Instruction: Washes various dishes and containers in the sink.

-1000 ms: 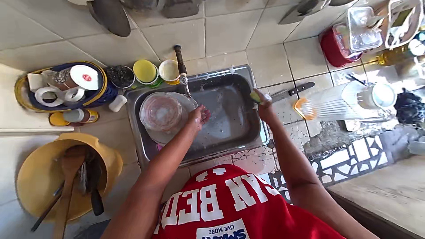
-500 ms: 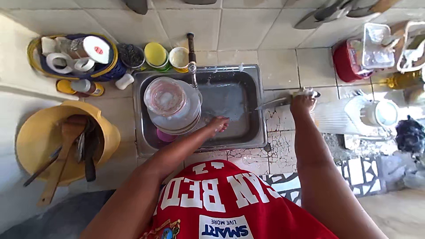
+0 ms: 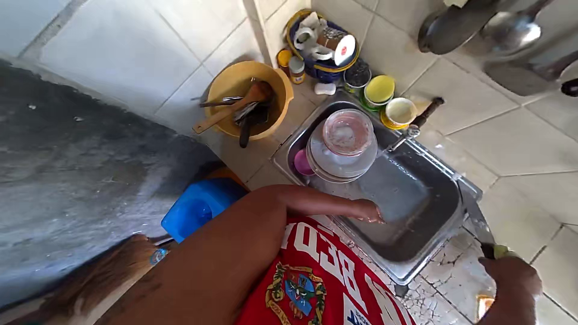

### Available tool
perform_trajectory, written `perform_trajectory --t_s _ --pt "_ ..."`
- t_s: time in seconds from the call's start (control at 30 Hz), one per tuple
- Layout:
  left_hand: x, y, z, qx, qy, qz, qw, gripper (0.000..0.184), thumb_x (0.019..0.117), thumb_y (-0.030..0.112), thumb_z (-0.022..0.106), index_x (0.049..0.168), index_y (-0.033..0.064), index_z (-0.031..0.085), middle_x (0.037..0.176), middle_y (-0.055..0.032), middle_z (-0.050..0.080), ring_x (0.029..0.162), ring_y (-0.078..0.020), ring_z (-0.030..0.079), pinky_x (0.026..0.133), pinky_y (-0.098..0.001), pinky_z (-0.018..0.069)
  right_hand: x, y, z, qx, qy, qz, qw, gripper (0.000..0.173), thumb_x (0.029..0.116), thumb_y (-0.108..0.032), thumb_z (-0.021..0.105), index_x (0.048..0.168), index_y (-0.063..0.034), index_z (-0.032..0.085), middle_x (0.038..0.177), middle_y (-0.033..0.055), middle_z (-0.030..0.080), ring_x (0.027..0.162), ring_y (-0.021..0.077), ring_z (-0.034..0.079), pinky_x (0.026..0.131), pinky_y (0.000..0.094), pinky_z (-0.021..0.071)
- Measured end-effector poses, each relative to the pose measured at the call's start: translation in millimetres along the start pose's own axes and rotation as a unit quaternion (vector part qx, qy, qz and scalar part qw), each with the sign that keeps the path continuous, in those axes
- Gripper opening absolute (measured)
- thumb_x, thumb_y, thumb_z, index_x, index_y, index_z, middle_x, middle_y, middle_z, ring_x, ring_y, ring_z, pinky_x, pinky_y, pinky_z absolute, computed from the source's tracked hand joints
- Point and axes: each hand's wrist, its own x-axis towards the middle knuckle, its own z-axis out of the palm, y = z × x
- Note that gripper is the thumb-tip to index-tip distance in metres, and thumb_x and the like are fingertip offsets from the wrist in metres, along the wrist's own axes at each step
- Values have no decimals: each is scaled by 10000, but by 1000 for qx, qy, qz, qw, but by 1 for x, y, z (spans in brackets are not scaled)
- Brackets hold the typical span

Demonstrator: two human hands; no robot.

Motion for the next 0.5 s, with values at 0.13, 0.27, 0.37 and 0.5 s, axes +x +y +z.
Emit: perform_trajectory --t_s 0.13,0.27,0.37,0.5 --pt "-19 18 5 26 2 51 998 527 1048 396 578 1370 -22 580 1288 -250 636 1191 -379 617 1005 -578 468 -51 -41 -18 104 -2 -91 990 532 855 -218 823 1241 92 629 1179 407 630 1159 595 587 963 792 405" --pt "-49 26 3 -3 24 83 996 654 1077 498 448 1475 -20 490 1425 -270 558 1347 -401 529 1126 -603 381 -124 -99 -26 288 -37 -219 932 510 841 -138 815 1265 77 629 1124 297 681 1045 407 668 933 641 508" --pt "-91 31 -4 -171 73 106 977 598 1109 430 382 1522 2 445 1534 -218 480 1430 -323 459 1184 -505 350 -164 -160 -36 368 -56 -321 871 569 826 -178 807 1298 67 604 1132 207 701 1029 242 688 933 473 563" --pt "-130 9 -8 -361 252 146 886 538 1105 384 406 1520 42 392 1404 -181 570 1235 -232 609 1029 -418 523 -209 -255 -51 467 -83 -359 804 498 834 -94 810 1268 41 605 989 165 710 843 221 703 787 460 608"
